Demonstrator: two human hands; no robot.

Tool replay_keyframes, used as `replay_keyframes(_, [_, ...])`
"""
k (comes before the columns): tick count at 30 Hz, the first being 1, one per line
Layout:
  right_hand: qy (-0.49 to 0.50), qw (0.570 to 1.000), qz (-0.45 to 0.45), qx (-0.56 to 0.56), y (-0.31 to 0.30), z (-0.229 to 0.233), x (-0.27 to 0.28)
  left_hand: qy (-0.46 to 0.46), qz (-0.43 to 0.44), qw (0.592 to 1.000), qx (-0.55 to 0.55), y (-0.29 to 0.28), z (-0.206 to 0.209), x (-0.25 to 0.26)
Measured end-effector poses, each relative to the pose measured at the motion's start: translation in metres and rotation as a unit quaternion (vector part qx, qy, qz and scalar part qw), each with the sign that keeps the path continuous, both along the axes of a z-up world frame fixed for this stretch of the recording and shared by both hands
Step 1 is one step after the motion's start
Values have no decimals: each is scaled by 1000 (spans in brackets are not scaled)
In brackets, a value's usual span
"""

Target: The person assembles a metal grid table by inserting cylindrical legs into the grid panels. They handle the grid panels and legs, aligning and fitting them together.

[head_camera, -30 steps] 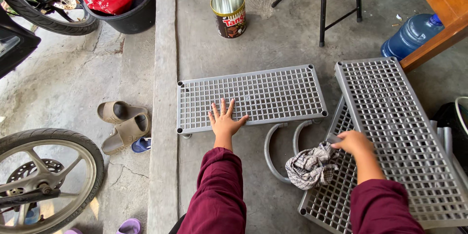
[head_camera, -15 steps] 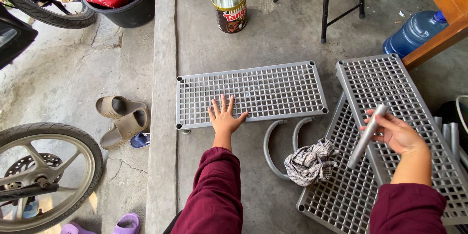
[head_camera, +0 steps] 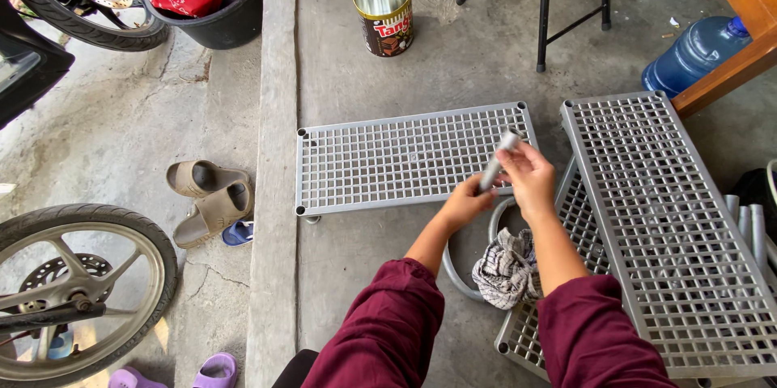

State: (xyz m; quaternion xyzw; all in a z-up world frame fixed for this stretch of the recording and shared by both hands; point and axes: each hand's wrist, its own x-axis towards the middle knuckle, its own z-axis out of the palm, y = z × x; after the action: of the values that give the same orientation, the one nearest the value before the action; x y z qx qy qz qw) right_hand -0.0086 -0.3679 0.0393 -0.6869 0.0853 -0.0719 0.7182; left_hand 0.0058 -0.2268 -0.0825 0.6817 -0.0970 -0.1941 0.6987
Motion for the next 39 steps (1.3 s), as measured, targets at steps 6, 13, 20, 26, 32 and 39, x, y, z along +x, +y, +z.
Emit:
replay_keyframes(6, [343,767,235,-489,1,-16,-43,74,241,962,-104,94,-21,56])
replay_keyframes(13, [274,678,233,-641,-20,-130,-132,78,298,946,-97,157,-27,77])
replay_keyframes(20, [316,791,215,-477,-82,-180,-88,127,262,936,-198,117,10,70])
replay_keyframes(26, [398,895,187,-80,-125,-84,-40,35,290,953,-76,96,50,59])
replay_keyframes(32, [51,989,-87,104,14,-25,28,-106,313,940,86,35,71,33])
replay_keyframes(39, [-1,941,-204,-270,99,5,42,-82,255,943,196,10,96,-5])
